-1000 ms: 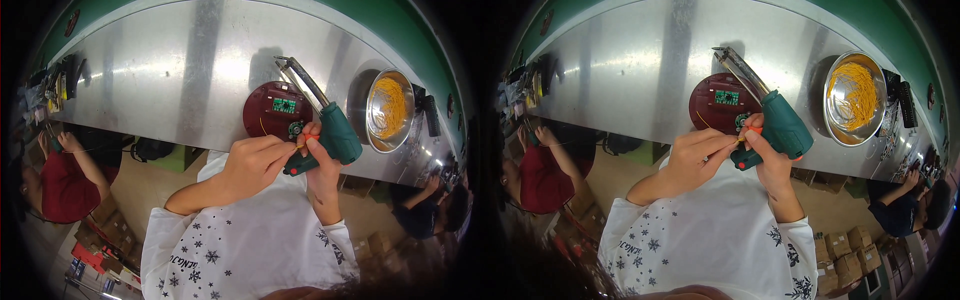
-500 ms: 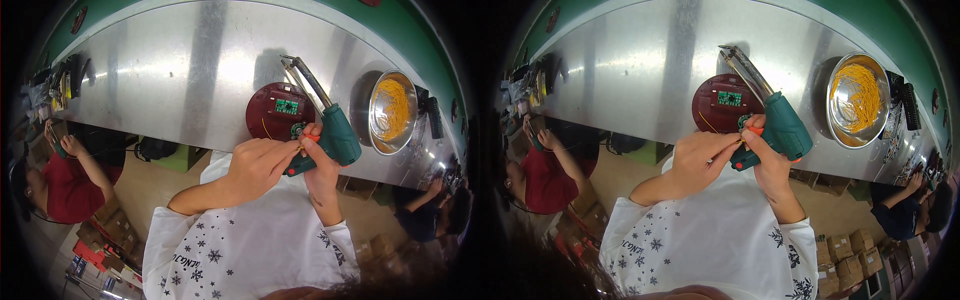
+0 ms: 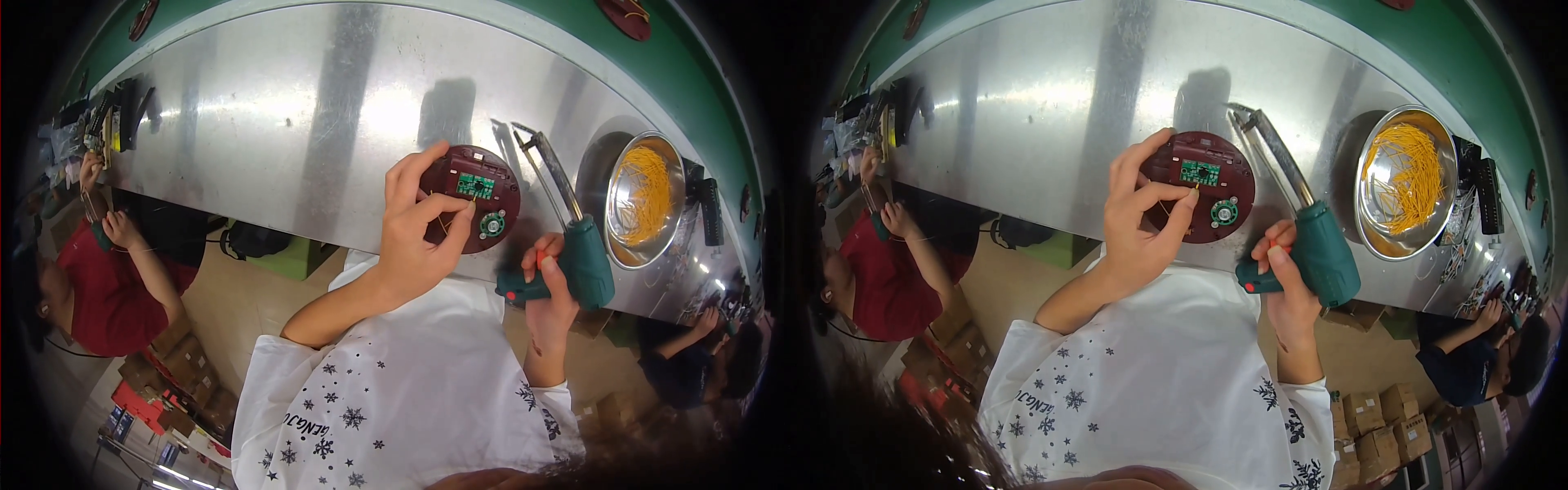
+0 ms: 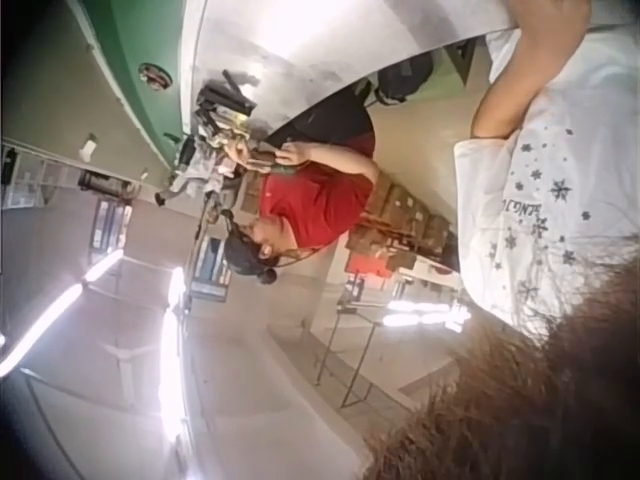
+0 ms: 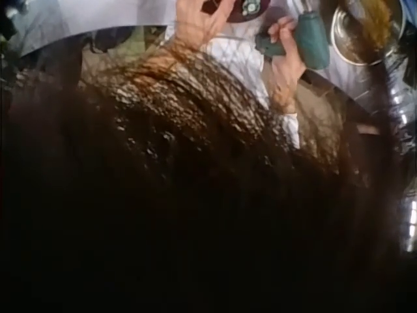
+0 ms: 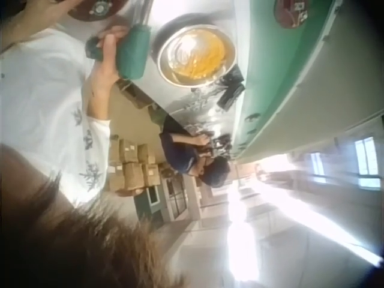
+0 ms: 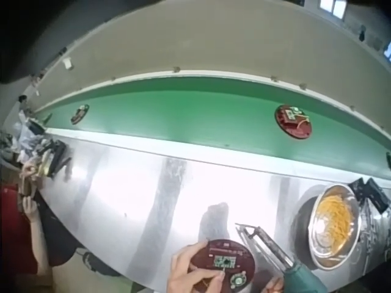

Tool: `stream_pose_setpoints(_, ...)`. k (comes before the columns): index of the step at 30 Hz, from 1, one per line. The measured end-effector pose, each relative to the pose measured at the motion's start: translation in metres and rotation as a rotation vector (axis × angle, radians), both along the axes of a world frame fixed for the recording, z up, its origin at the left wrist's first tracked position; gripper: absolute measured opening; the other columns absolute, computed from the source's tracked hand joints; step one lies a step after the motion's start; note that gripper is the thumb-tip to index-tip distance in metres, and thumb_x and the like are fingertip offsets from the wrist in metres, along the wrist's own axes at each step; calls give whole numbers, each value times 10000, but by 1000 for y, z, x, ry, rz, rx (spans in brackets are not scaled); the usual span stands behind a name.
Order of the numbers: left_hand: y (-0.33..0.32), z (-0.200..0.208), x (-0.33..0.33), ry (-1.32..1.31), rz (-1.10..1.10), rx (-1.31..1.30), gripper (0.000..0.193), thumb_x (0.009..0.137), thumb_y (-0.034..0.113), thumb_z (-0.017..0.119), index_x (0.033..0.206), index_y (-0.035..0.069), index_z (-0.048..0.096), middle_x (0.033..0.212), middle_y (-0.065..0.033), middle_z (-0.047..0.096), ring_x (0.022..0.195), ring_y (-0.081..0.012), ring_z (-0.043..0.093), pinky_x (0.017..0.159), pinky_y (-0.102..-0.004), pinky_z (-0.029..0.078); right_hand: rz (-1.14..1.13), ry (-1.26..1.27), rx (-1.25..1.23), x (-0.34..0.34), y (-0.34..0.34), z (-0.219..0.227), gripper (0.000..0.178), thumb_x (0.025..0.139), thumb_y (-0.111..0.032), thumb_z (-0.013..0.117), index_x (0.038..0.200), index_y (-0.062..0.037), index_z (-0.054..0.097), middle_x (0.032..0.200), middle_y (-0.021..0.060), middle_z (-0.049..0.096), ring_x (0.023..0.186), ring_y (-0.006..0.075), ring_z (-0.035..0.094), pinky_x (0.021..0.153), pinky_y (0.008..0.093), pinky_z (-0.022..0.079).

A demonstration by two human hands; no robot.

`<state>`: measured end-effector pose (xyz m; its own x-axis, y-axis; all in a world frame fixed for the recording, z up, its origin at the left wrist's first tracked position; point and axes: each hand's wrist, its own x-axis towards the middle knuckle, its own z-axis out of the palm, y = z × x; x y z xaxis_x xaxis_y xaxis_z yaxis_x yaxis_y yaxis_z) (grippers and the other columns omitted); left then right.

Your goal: Assembling electronic components by picking parts, applying heat with a heat gun, and fastening with a screwdriver on an assembly line.

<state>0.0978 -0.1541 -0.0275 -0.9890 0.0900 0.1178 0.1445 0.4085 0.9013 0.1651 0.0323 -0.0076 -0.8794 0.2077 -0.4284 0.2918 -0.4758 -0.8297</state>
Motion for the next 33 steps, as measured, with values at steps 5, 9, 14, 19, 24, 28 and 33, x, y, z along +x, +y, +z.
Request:
stream_pose_setpoints(5, 2, -3, -1, 3, -20, 6, 65, 743, -7, 713, 797, 27, 704, 1349, -160, 542, 1192, -325, 451, 949, -386, 403, 131, -41, 98, 12, 11, 13, 211, 839, -105, 638, 995, -16, 528, 1046, 118, 534, 793, 176, 570, 660, 271, 430)
stream_pose_setpoints(9, 1, -1, -1, -34, -16, 22, 58, 744, -13, 704, 787, 23, 692, 1333, -152, 565, 1196, -336, 446, 990, -410, 383, 252, -120, 243, 23, 26, 15, 192, 830, -79, 654, 984, -14, 558, 994, 100, 577, 780, 149, 581, 646, 263, 461)
stream_pose_setpoints(14, 1, 0, -3, -49, -14, 34, 53, 745, -18, 700, 775, 23, 683, 1321, -147, 575, 1192, -336, 449, 985, -408, 384, 345, -76, 449, 41, 43, 4, 255, 797, -30, 694, 1027, 15, 595, 873, 75, 627, 738, 126, 607, 627, 244, 505)
stream_pose_setpoints(19, 1, 2, -4, -56, -17, 24, 57, 744, -17, 700, 768, 33, 685, 1307, -134, 583, 1181, -328, 455, 973, -401, 392, 333, -156, 478, 43, 48, 8, 257, 775, -23, 696, 1007, 46, 608, 834, 88, 635, 685, 122, 609, 645, 253, 521)
stream_pose_setpoints(24, 1, 2, -5, -66, -15, 21, 63, 742, -17, 700, 767, 39, 688, 1305, -128, 582, 1175, -326, 455, 959, -396, 397, 336, -140, 496, 43, 49, 8, 229, 752, -43, 710, 947, 38, 624, 804, 75, 606, 669, 132, 589, 613, 259, 489)
stream_pose_setpoints(28, 0, 2, -6, -70, -23, 14, 69, 739, -21, 701, 770, 40, 689, 1304, -128, 580, 1171, -324, 456, 948, -395, 403, 335, -119, 527, 39, 45, 10, 208, 737, -64, 721, 906, 26, 638, 778, 69, 572, 649, 146, 565, 582, 268, 454)
stream_pose_setpoints(33, 1, 4, -6, -77, -21, 16, 73, 737, -26, 701, 771, 37, 688, 1301, -131, 579, 1164, -325, 459, 943, -396, 408, 349, -122, 559, 38, 45, 11, 188, 746, -56, 707, 903, 22, 640, 778, 69, 574, 646, 150, 564, 576, 270, 450)
